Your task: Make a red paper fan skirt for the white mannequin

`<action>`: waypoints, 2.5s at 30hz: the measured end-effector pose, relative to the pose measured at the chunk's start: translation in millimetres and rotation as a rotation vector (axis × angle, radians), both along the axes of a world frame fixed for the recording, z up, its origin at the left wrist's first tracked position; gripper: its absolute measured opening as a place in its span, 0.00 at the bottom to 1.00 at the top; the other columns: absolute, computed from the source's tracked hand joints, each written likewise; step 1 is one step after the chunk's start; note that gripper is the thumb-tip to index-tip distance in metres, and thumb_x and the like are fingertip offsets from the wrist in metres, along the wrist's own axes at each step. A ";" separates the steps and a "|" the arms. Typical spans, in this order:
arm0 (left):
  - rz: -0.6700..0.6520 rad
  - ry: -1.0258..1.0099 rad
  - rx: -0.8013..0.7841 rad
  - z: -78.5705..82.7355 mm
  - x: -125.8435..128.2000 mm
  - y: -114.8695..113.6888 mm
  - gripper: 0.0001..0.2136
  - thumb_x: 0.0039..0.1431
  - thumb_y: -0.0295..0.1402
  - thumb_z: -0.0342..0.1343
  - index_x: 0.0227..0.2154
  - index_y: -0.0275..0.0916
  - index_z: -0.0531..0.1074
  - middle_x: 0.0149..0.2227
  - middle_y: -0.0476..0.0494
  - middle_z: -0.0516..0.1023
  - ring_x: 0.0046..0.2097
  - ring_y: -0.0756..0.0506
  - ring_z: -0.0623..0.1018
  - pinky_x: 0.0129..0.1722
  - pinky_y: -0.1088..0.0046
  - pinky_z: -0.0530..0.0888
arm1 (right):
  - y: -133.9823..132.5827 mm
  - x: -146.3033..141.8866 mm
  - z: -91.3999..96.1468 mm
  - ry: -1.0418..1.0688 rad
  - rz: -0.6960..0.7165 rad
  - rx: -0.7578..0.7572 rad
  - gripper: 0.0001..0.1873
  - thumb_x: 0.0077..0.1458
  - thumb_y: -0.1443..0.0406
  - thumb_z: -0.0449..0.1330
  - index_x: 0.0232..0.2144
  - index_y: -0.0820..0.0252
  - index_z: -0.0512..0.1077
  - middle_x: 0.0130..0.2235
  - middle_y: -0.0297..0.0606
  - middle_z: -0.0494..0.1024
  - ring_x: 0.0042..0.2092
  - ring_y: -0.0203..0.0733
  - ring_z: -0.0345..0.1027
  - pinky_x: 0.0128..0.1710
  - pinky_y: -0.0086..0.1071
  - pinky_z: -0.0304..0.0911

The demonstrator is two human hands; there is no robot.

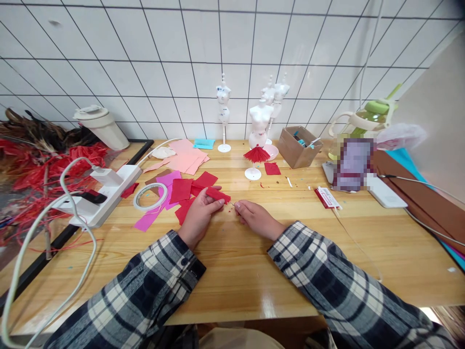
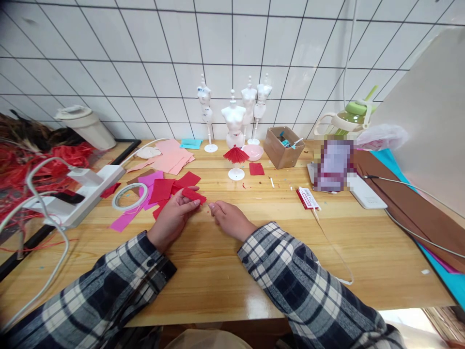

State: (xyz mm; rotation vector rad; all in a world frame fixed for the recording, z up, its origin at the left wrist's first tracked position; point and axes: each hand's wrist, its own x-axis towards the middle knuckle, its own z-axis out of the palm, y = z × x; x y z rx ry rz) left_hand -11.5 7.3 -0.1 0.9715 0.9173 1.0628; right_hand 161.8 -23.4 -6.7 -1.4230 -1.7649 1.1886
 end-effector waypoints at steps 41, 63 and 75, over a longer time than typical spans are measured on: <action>-0.136 -0.009 -0.033 3.4 -1.4 -2.3 0.26 0.44 0.27 0.64 0.49 0.39 0.67 0.30 0.51 0.75 0.31 0.51 0.74 0.34 0.76 0.69 | 0.5 0.8 4.7 -0.036 0.096 0.004 0.19 0.65 0.56 0.43 0.25 0.58 0.60 0.23 0.29 0.63 0.27 0.35 0.57 0.31 0.30 0.53; 0.038 0.015 -0.020 0.3 2.1 0.0 0.24 0.40 0.30 0.69 0.41 0.39 0.65 0.24 0.55 0.72 0.29 0.51 0.74 0.33 0.75 0.70 | -2.9 -2.9 -2.0 -0.013 -0.001 0.068 0.17 0.65 0.54 0.41 0.30 0.56 0.59 0.25 0.30 0.65 0.29 0.37 0.59 0.33 0.31 0.55; -0.067 0.039 0.010 -1.0 1.9 -0.9 0.16 0.44 0.32 0.67 0.34 0.37 0.67 0.27 0.50 0.77 0.28 0.51 0.75 0.30 0.76 0.70 | -3.2 -2.3 2.8 0.083 0.010 0.002 0.18 0.66 0.55 0.40 0.28 0.56 0.58 0.22 0.28 0.63 0.25 0.35 0.57 0.30 0.30 0.55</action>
